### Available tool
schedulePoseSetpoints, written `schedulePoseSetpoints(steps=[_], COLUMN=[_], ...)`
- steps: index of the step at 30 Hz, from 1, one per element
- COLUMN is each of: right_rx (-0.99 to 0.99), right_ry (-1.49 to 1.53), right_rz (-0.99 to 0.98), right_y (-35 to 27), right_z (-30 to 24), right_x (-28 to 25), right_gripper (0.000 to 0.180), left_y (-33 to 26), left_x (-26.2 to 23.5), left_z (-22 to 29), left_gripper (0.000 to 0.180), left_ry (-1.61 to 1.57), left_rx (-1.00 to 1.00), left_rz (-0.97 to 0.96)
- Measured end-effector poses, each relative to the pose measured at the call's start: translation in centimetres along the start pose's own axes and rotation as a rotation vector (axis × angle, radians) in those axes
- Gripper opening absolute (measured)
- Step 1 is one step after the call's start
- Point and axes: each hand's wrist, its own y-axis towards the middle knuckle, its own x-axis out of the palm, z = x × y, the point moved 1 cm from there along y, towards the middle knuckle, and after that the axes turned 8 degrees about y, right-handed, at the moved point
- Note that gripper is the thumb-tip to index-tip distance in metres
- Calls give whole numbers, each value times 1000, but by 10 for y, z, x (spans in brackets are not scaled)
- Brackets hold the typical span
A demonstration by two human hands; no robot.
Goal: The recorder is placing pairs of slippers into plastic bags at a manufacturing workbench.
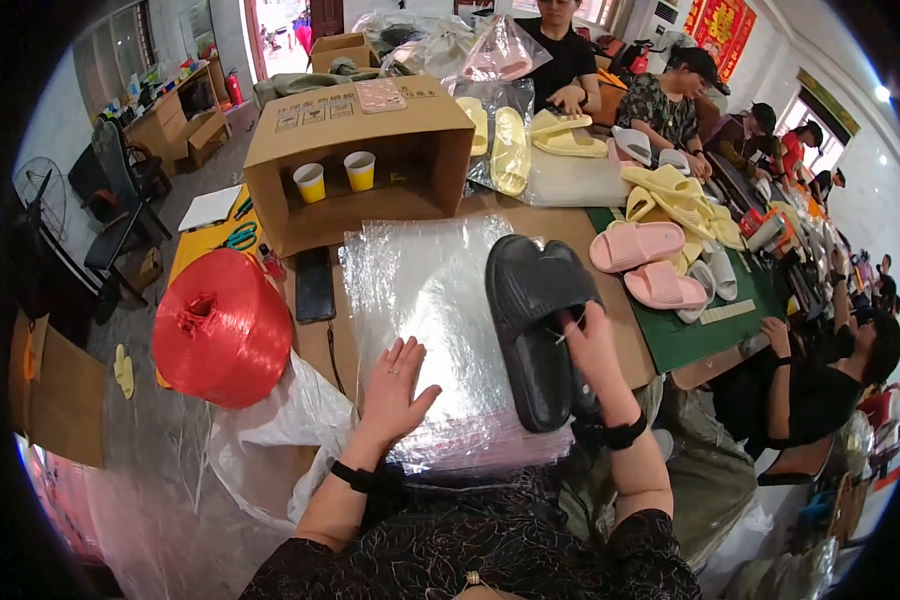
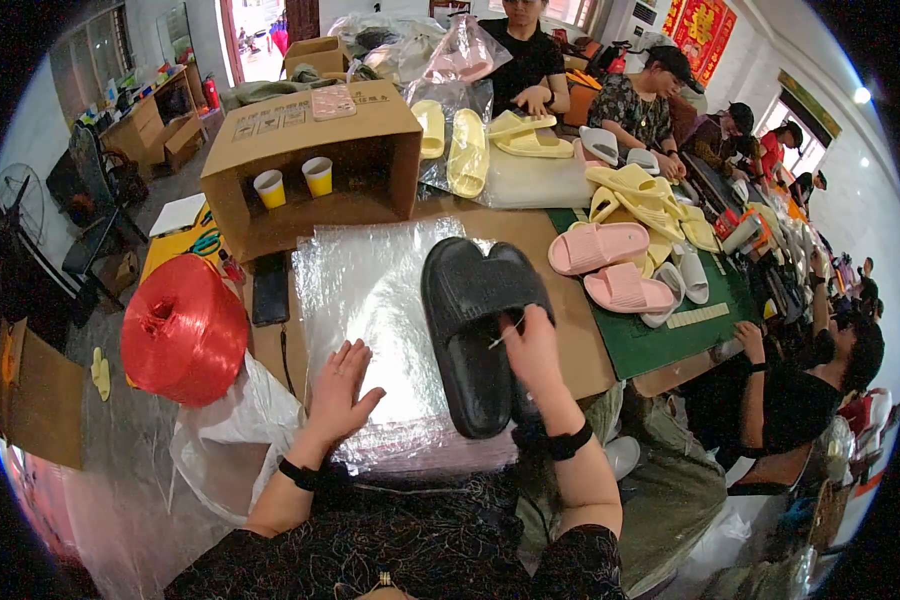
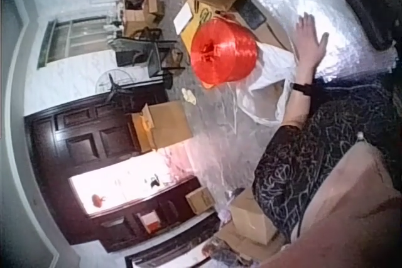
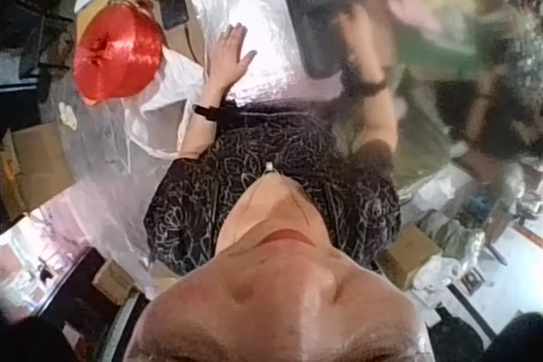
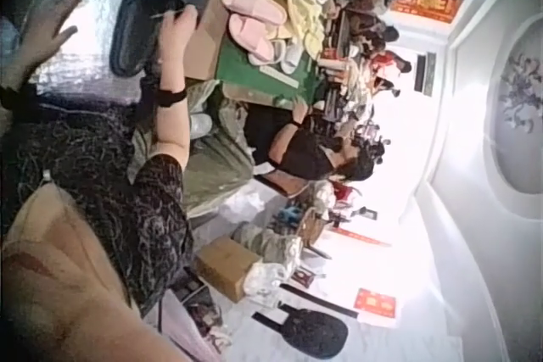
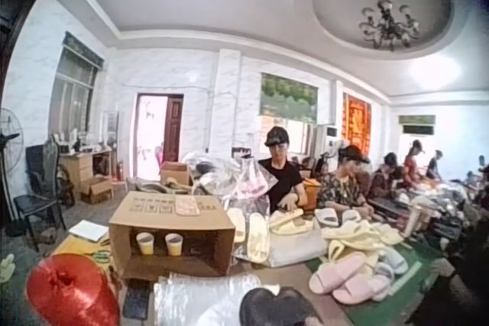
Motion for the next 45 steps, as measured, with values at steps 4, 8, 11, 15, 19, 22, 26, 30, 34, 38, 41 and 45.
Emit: schedulePoseSetpoints(steps=[4, 8, 11, 15, 19, 22, 26, 30, 34, 38, 41, 45], right_rx=[32, -238, -144, -119, -111, 28, 117, 116, 171, 151, 189, 211], right_ry=[38, -253, -323, -253, -297, -320, -236, -37, 347, 416, 536, 552], right_rz=[-158, -254, -279, -198, -53, 20, 141, 310, 392, 433, 444, 498], right_y=[-30, -44, -41, -36, -36, -39, -60, -100, -134, -147, -150, -145], right_z=[-14, 3, 19, 28, 49, 61, 73, 87, 86, 89, 92, 64], right_x=[39, 75, 87, 82, 61, 35, 0, -34, -63, -76, -78, -65], right_gripper=[32, 40, 33, 31, 30, 31, 33, 24, 24, 27, 31, 32], left_y=[0, 1, 1, 0, 3, 4, 7, 9, 22, 31, 29, 29], left_x=[0, 3, 4, 5, -3, -6, -12, -15, -24, -15, -6, 11], left_z=[1, 1, 4, 0, 3, -11, -17, -10, 22, 38, 46, 40], left_gripper=[72, 72, 71, 67, 77, 89, 92, 90, 75, 66, 62, 50], left_ry=[1, 47, 32, 38, -8, -54, -14, 12, 135, 64, 26, 80], left_rx=[-1, 8, 0, 10, -5, 42, 127, 119, 223, 387, 361, 352], left_rz=[13, 4, 24, 5, -65, -168, -307, -320, -114, -145, -266, -233])
